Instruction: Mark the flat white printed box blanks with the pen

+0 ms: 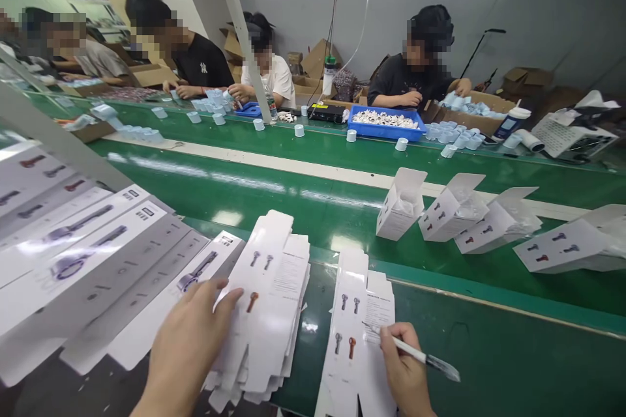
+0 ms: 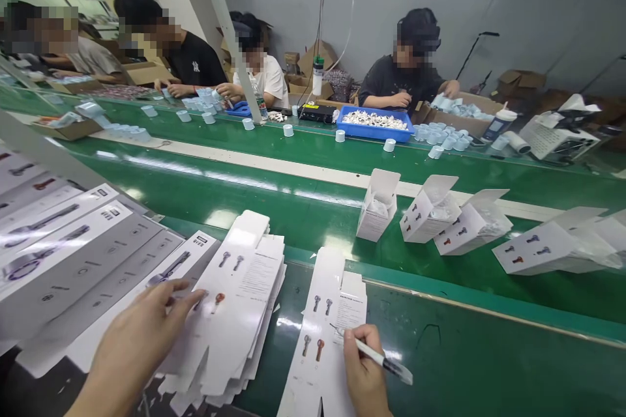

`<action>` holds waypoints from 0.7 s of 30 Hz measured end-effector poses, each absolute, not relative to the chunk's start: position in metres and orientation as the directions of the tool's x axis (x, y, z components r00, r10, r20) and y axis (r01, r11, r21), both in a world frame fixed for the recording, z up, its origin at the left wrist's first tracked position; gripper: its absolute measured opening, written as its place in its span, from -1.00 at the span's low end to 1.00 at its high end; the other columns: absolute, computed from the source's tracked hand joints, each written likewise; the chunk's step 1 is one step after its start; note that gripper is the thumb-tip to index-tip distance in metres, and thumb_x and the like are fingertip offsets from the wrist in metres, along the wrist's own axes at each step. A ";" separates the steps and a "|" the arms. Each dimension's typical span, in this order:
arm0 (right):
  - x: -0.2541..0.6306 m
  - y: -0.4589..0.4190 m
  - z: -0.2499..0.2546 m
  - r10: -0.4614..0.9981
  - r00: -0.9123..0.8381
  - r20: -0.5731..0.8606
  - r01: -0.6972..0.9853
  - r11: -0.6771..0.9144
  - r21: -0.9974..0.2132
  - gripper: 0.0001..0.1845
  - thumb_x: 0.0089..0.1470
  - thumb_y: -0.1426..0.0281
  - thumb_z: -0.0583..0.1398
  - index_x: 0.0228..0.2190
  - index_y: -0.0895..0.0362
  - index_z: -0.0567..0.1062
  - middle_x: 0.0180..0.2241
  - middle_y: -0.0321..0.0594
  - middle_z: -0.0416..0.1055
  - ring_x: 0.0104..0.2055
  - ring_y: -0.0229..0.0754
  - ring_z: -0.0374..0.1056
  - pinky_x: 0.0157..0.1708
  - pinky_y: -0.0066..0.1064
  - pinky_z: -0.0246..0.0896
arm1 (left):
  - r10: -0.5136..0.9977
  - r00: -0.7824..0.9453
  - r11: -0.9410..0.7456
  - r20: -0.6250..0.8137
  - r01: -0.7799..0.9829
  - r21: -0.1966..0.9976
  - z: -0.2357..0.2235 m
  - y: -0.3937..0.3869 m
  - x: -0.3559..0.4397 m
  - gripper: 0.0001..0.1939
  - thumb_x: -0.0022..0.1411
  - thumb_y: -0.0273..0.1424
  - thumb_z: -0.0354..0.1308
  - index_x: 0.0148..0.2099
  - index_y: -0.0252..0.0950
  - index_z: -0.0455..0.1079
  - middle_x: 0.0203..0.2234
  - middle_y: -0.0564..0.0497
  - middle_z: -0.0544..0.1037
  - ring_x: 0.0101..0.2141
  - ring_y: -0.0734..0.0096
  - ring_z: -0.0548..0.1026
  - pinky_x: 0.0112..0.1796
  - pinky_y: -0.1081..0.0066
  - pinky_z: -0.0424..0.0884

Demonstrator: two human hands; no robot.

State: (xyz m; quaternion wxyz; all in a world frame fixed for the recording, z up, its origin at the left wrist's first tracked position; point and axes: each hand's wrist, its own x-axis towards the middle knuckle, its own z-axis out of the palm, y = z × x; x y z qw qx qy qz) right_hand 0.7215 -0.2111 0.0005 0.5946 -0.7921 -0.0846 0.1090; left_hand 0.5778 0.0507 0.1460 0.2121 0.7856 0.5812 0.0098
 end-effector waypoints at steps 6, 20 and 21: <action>0.714 -0.199 -0.009 0.293 0.954 -0.060 0.039 -0.320 -0.947 -0.72 0.08 0.04 0.18 -0.54 -0.11 0.36 -0.56 -0.25 0.32 -0.45 -0.02 0.27 -0.40 -0.06 0.20 | 0.534 0.650 -0.404 -0.541 0.758 0.512 0.083 -0.042 0.618 -0.70 0.30 -0.36 -0.08 -0.02 -0.23 0.40 -0.06 -0.11 0.58 -0.04 0.17 0.52 -0.03 0.29 0.38; 0.681 -0.216 -0.023 0.248 0.967 0.057 0.131 -0.295 -0.947 -0.61 0.13 0.04 0.13 -0.56 0.03 0.29 -0.63 -0.39 0.24 -0.57 -0.24 0.17 -0.54 -0.40 0.07 | 0.601 0.521 -0.223 -0.606 0.838 0.499 0.030 -0.063 0.629 -0.91 0.07 -0.42 0.15 -0.40 -0.22 0.27 -0.46 -0.01 0.57 -0.36 0.27 0.51 -0.35 0.38 0.22; 0.671 -0.218 -0.026 0.247 0.966 0.074 0.146 -0.290 -0.946 -0.59 0.13 0.03 0.12 -0.58 0.02 0.27 -0.66 -0.41 0.20 -0.61 -0.26 0.12 -0.58 -0.39 0.01 | 0.606 0.520 -0.216 -0.602 0.836 0.504 0.032 -0.063 0.629 -0.90 0.07 -0.42 0.15 -0.42 -0.22 0.26 -0.47 0.00 0.56 -0.37 0.29 0.50 -0.36 0.39 0.21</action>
